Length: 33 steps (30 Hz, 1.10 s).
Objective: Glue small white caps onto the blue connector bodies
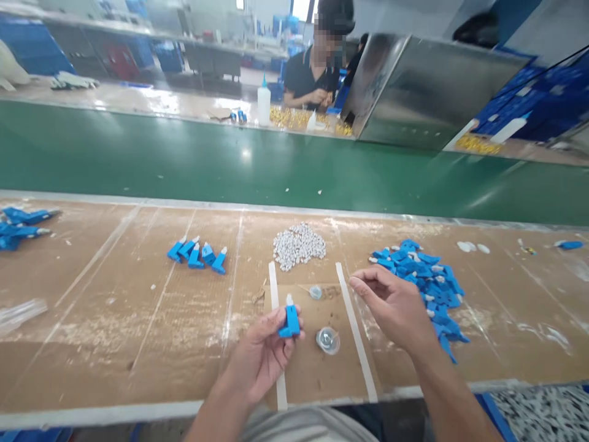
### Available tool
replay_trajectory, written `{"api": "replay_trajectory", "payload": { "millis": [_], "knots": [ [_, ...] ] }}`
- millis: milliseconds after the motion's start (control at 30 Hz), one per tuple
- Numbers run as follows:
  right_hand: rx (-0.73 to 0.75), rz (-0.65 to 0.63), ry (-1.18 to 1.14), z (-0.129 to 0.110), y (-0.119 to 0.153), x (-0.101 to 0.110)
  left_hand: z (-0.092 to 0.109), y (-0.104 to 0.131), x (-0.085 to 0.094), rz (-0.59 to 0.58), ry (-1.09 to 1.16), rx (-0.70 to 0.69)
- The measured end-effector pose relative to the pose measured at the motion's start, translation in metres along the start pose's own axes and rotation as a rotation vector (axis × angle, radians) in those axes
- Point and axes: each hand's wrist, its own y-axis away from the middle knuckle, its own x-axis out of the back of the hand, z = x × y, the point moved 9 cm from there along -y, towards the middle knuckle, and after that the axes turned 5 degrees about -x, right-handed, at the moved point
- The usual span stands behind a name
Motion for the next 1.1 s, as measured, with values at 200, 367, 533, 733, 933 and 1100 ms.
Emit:
{"api": "replay_trajectory", "payload": {
  "millis": [200, 367, 533, 733, 933, 1100],
  "knots": [
    [0.234, -0.154, 0.26, -0.014, -0.075, -0.047, 0.004, -0.001, 0.005, -0.007, -0.009, -0.062],
    [0.41, -0.278, 0.313, -0.032, -0.073, -0.088, 0.002, 0.0, 0.003, -0.021, -0.012, -0.059],
    [0.455, -0.27, 0.378, -0.034, -0.07, -0.097, 0.0, -0.001, 0.003, -0.007, -0.016, -0.058],
    [0.477, -0.29, 0.505, -0.031, -0.07, -0.105, 0.0, 0.0, 0.0, 0.011, -0.029, -0.055],
    [0.543, -0.361, 0.645, -0.042, -0.065, -0.118, -0.002, -0.002, 0.004, 0.007, -0.025, -0.059],
    [0.578, -0.379, 0.651, -0.052, -0.075, -0.12, 0.0, -0.007, 0.013, 0.022, -0.017, -0.042]
  ]
}}
